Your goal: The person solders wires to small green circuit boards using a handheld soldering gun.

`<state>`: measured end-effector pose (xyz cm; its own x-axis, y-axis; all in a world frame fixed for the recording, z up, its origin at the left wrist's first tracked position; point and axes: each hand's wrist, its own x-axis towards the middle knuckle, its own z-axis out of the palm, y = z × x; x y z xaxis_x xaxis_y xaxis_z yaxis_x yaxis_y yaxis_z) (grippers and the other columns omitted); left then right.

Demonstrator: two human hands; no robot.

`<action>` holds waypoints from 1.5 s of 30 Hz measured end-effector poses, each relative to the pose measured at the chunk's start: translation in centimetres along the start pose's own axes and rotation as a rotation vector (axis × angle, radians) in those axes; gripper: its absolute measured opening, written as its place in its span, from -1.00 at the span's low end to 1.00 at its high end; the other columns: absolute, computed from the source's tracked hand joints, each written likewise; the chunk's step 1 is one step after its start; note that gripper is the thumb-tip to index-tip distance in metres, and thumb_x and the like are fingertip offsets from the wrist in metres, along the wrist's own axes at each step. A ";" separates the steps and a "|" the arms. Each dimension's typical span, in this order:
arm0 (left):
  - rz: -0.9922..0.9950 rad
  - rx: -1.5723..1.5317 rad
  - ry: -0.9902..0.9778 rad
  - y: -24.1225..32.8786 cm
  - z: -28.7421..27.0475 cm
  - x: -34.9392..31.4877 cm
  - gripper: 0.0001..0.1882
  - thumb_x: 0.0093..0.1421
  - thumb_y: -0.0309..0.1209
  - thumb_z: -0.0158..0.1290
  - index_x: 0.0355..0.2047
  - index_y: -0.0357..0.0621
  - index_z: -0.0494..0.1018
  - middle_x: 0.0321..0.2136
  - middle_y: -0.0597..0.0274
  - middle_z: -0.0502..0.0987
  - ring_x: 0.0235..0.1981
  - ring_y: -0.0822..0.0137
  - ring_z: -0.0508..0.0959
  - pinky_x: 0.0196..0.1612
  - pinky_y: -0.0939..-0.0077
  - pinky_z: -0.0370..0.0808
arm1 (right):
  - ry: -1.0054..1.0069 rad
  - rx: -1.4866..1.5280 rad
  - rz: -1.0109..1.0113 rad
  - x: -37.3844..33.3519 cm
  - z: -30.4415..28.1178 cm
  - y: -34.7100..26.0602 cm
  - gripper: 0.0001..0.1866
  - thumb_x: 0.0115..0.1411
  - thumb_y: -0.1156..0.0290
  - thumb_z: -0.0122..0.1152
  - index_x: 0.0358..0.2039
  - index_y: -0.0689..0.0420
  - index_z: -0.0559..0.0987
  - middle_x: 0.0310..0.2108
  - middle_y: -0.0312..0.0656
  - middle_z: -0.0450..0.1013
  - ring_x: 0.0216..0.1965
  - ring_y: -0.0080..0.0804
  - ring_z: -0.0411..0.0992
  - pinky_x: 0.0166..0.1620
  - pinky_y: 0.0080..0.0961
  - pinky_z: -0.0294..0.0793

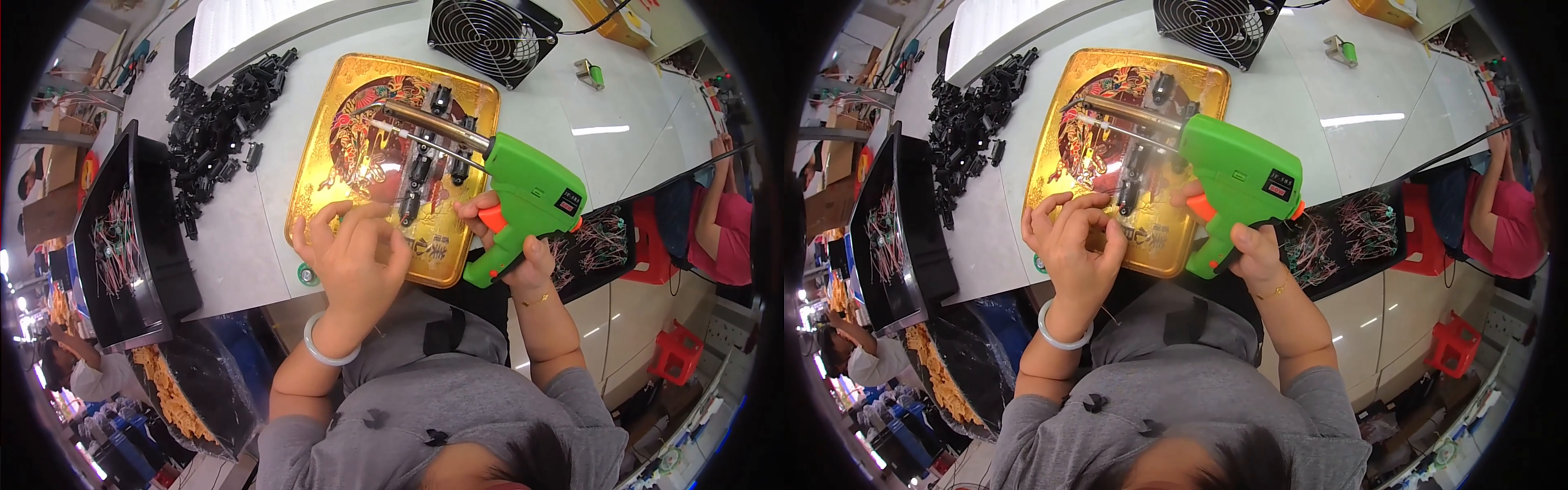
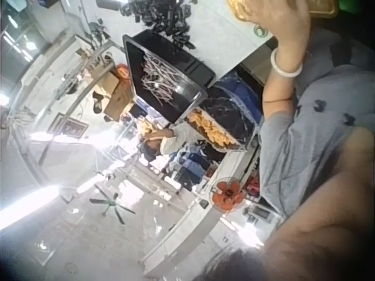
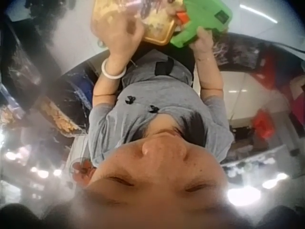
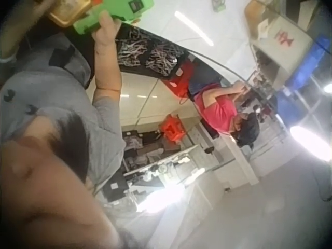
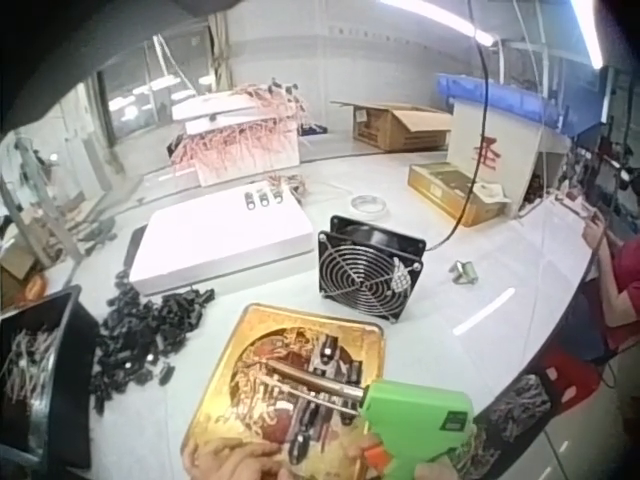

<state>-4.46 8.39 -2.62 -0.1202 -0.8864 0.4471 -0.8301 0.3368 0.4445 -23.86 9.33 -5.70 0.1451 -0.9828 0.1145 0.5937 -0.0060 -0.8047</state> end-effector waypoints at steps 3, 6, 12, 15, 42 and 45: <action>0.013 0.010 -0.014 0.0 -0.2 -0.2 -0.88 -0.18 -0.43 0.11 -0.59 -0.03 0.38 -0.37 0.43 0.50 -0.17 0.25 0.34 0.07 0.10 -0.07 | -0.003 0.006 0.000 -0.1 0.0 0.0 -0.32 0.04 -0.02 0.04 -0.06 0.37 0.31 -0.15 0.00 0.31 -0.03 -0.24 0.30 0.17 -0.10 0.09; 0.028 -0.098 -0.010 -0.2 -0.5 0.0 -0.84 -0.17 -0.43 0.10 -0.50 -0.05 0.39 -0.33 0.35 0.49 -0.15 0.22 0.34 0.06 0.10 -0.03 | 0.002 0.015 0.001 -0.1 -0.2 -0.2 -0.32 0.05 -0.01 0.04 -0.06 0.37 0.30 -0.14 0.00 0.30 -0.02 -0.24 0.29 0.17 -0.09 0.08; -0.055 0.163 -0.083 -2.1 -2.1 0.8 -0.66 -0.14 -0.31 0.18 -0.38 -0.17 0.36 -0.15 0.16 0.36 -0.05 0.10 0.25 0.04 0.22 0.05 | 0.009 0.050 -0.009 -0.3 -1.0 0.1 -0.33 0.05 0.03 0.04 -0.01 0.34 0.25 -0.12 0.00 0.29 -0.02 -0.20 0.29 0.17 -0.06 0.08; -0.060 0.100 -0.103 -2.8 -3.2 0.9 -0.65 -0.12 -0.30 0.17 -0.38 -0.19 0.34 -0.23 0.14 0.36 -0.10 0.09 0.27 -0.01 0.20 0.08 | -0.032 0.090 -0.021 -0.2 -0.8 0.3 -0.35 0.06 0.06 0.03 0.02 0.29 0.22 -0.08 0.01 0.27 -0.01 -0.14 0.28 0.17 -0.04 0.07; -0.681 -0.810 0.338 -28.1 -34.3 9.9 -0.89 0.19 -0.32 -0.04 -0.34 -0.04 0.30 -0.57 0.38 0.37 -0.60 0.47 0.43 -0.46 0.53 0.47 | -0.128 0.157 -0.082 -0.2 0.2 -0.4 -0.48 0.19 0.16 -0.12 -0.03 0.36 0.19 -0.09 -0.04 0.17 0.01 -0.25 0.19 0.23 -0.23 0.01; -0.916 -0.637 0.342 -36.7 -33.0 9.9 -0.85 0.13 -0.30 0.04 -0.37 -0.02 0.33 -0.64 0.41 0.32 -0.73 0.53 0.33 -0.62 0.59 0.37 | -0.123 0.163 -0.063 -0.5 0.4 -0.3 -0.48 0.18 0.15 -0.10 -0.04 0.35 0.19 -0.10 -0.03 0.18 0.01 -0.24 0.19 0.22 -0.24 0.02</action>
<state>42.82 -2.25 11.12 0.6158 -0.7815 -0.0999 -0.0951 -0.1996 0.9753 -23.78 9.86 -5.28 0.1934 -0.9513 0.2401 0.7234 -0.0270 -0.6899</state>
